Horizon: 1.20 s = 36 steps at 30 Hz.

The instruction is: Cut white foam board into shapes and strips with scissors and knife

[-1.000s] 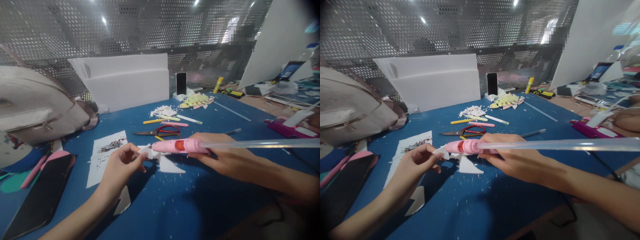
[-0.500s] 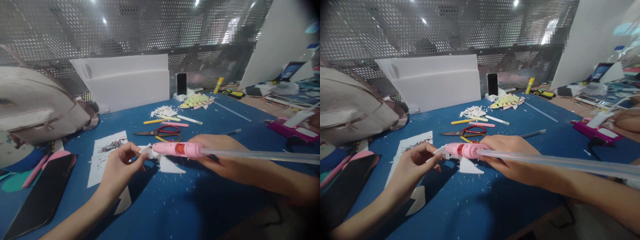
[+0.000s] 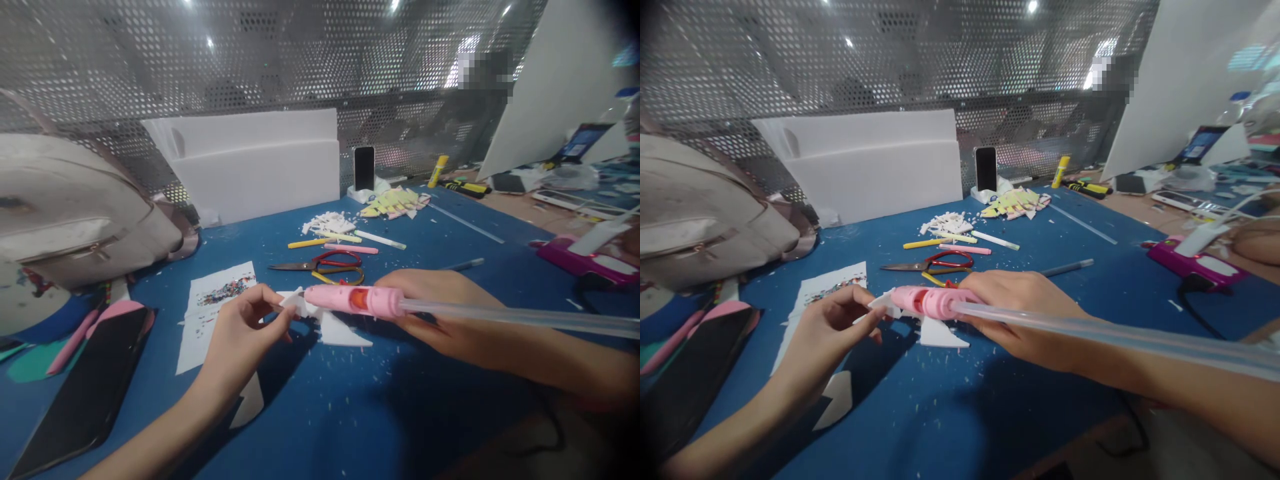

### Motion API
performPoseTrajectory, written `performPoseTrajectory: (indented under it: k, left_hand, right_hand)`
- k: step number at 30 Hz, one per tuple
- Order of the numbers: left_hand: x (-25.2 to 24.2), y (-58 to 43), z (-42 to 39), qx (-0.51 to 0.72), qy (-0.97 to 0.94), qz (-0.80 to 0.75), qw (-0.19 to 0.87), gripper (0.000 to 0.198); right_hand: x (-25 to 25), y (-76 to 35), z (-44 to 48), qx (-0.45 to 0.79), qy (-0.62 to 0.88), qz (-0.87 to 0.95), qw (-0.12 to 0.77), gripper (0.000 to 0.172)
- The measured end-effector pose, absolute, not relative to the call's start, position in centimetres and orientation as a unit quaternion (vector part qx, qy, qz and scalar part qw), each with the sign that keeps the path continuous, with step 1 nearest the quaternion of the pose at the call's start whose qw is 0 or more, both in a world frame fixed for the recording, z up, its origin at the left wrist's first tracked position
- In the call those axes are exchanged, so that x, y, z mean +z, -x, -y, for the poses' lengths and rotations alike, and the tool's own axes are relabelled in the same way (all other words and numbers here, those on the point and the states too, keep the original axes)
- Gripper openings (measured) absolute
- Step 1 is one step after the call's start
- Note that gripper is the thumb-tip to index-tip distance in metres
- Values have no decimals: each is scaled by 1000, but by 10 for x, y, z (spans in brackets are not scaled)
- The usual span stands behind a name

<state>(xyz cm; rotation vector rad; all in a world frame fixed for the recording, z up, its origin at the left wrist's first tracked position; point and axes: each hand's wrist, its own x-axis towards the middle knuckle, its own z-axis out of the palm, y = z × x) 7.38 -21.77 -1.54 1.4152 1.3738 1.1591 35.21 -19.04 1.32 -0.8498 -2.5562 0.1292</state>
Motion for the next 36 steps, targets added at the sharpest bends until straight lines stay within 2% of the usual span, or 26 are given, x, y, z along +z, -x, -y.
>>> performPoseTrajectory:
  k: [7,11,14,17,20,23,26,29,36]
  left_hand:
    - [-12,-79,218,483,-500,-553,460,25]
    - [-11,-79,218,501,-445,-546,503,25]
    - [-12,-75,216,503,-472,-542,479,24]
    - [-14,-67,211,502,-580,-529,363,17]
    - [-12,-53,208,476,-741,-459,112,3]
    - [-5,-39,208,383,-838,-350,-168,17]
    - [2,-30,209,301,-855,-251,-339,16]
    - [4,-25,212,285,-848,-212,-392,12]
    - [2,-22,218,277,-856,-230,-372,28]
  right_hand:
    - [15,-349,190,22,291,926,238,24]
    - [17,-350,191,-17,271,919,285,15]
    - [18,-353,189,-29,291,902,317,11]
    - [18,-357,186,-1,340,881,330,15]
    - [20,-361,184,85,384,859,327,24]
    - [25,-361,187,197,405,840,303,32]
    - [29,-359,190,271,414,825,274,33]
    - [31,-356,193,301,411,823,252,33]
    - [32,-355,197,285,399,837,243,26]
